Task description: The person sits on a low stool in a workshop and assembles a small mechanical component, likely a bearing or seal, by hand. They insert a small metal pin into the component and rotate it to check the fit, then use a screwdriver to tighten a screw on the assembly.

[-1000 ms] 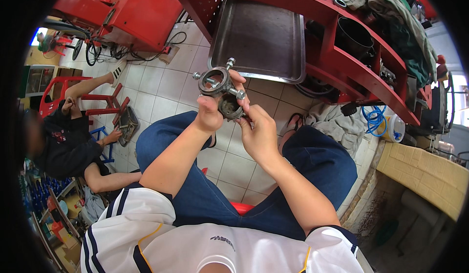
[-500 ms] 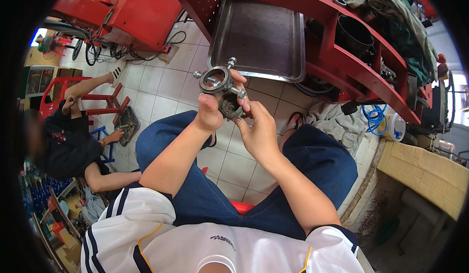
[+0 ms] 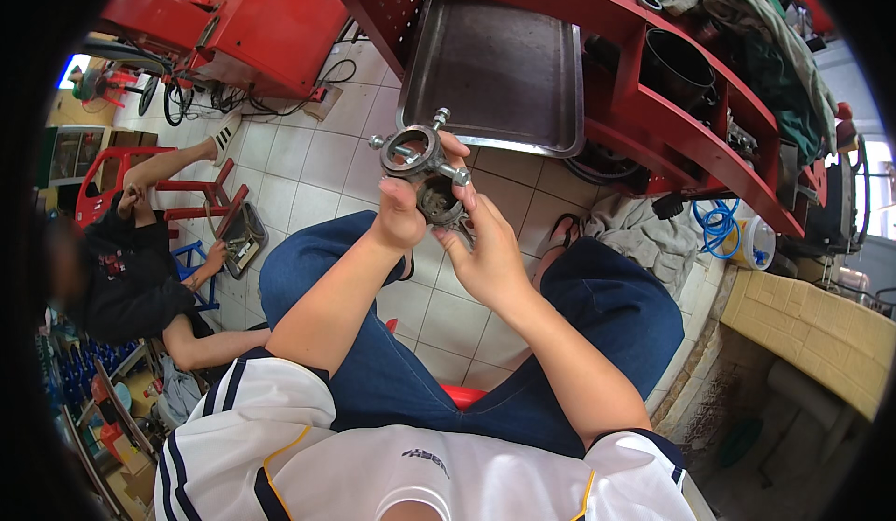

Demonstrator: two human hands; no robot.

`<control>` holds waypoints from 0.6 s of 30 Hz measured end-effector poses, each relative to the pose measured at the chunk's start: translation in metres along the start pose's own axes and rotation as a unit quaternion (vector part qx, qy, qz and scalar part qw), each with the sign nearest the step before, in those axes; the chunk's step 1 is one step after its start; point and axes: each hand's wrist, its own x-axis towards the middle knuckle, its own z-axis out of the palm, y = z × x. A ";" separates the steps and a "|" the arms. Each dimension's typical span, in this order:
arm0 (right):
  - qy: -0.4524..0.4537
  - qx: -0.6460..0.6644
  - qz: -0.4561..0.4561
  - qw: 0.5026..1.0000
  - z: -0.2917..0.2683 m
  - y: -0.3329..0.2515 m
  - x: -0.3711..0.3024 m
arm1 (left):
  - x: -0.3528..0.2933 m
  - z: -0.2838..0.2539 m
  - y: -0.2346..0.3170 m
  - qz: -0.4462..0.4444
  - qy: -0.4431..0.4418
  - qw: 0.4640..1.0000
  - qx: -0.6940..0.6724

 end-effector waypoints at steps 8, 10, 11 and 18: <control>0.016 -0.025 0.023 0.999 -0.004 0.013 0.002 | -0.001 0.002 0.001 -0.006 0.009 1.000 -0.015; 0.020 -0.004 0.035 0.999 -0.003 0.014 0.001 | -0.001 0.003 0.001 -0.005 0.015 1.000 -0.011; 0.014 -0.005 0.043 0.999 -0.003 0.013 0.001 | -0.001 0.003 0.001 -0.004 0.018 1.000 -0.009; -0.005 0.020 0.053 0.998 -0.004 0.006 0.000 | -0.001 -0.002 0.000 -0.005 -0.001 1.000 -0.011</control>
